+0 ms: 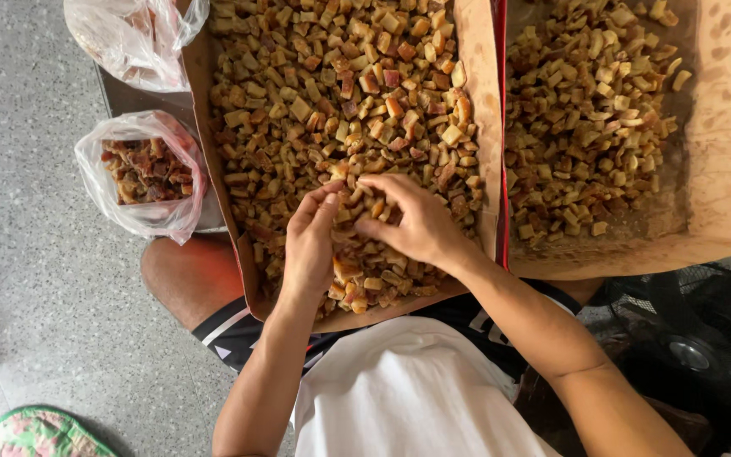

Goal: The person sits on the floor and sorts small, cubed pieces of food from a large cardboard box into a plastic bag. They use both hands to scoop, sift, and transfer the food items.

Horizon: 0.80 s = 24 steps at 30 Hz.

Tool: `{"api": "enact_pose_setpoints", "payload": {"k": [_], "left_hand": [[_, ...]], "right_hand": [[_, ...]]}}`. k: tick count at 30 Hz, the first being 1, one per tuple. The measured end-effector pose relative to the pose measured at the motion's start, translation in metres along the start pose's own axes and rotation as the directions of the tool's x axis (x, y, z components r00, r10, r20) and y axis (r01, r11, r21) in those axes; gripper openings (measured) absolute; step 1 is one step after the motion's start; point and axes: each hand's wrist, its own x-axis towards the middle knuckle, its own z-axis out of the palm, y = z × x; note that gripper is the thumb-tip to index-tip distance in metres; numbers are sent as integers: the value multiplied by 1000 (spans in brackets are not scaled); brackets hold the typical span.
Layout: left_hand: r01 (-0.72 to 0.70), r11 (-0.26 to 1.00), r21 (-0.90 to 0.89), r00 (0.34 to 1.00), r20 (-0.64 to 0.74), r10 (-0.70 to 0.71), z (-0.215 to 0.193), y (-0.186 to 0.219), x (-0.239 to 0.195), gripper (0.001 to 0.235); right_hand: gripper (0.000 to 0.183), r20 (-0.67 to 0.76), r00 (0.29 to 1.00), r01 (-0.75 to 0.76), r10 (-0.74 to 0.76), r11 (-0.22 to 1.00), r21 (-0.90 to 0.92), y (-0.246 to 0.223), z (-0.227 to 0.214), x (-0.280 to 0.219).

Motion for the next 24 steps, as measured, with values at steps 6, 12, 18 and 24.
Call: {"api": "enact_pose_setpoints", "payload": {"k": [6,12,18,24], "left_hand": [[299,871,-391,954,124,-272,17,42,-29,44],[373,884,-282,928,104,-359,29,54,-44,54],[346,876,-337,935,201,-292,32,45,-49,68],[332,883,-332,925,296,-237,24,43,-48,73]], "right_hand": [[41,365,890,-417,275,163,894,24,-21,-12],[44,402,901,-317,164,-382,868,5,-42,-18],[41,375,898,-296,229,-315,902,-2,-41,-25],[42,360,916,-307,179,-263,914,0,-43,-29]]}}
